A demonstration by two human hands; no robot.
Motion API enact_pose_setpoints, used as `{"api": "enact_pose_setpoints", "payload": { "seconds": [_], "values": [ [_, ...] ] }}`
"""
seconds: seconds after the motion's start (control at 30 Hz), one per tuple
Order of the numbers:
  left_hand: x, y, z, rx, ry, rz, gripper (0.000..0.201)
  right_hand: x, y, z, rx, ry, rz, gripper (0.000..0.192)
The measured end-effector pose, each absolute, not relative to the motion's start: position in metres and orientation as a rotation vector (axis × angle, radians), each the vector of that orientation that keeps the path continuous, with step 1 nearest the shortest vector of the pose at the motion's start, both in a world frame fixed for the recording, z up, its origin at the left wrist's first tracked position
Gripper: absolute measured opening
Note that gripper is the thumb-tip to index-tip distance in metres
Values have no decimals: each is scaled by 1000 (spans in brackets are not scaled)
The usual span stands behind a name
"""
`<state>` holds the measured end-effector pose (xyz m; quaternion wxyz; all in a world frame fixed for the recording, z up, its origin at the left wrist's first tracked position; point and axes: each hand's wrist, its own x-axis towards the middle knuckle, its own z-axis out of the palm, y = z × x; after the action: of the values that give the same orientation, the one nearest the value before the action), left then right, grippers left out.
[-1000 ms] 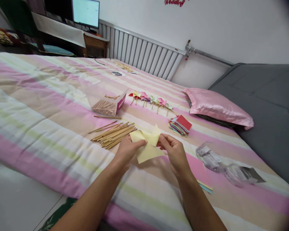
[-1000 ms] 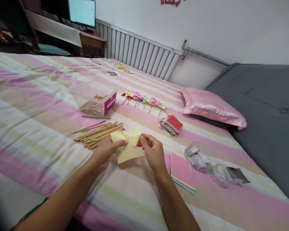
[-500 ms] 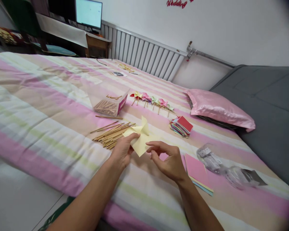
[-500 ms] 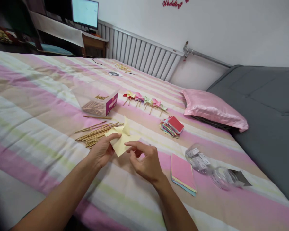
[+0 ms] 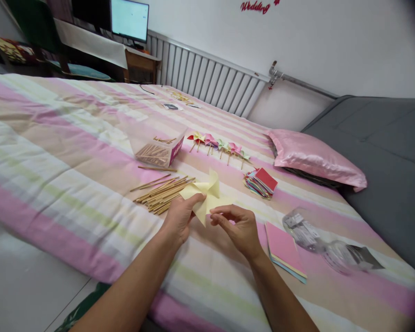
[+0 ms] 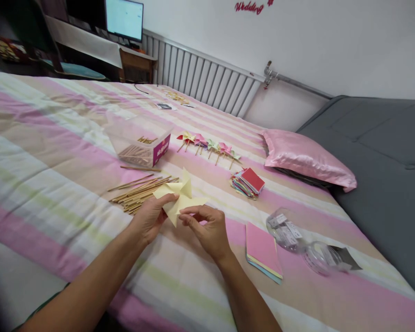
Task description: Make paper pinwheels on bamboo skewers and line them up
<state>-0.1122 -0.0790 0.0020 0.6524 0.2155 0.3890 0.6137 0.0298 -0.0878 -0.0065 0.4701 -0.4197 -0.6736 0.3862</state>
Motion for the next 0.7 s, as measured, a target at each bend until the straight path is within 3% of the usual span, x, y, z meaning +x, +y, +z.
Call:
{"api": "enact_pose_setpoints", "payload": {
  "seconds": [0.7],
  "values": [
    [-98, -86, -1, 811, 863, 1465, 17, 26, -87, -10, -1187, -1402, 758, 22]
  ]
}}
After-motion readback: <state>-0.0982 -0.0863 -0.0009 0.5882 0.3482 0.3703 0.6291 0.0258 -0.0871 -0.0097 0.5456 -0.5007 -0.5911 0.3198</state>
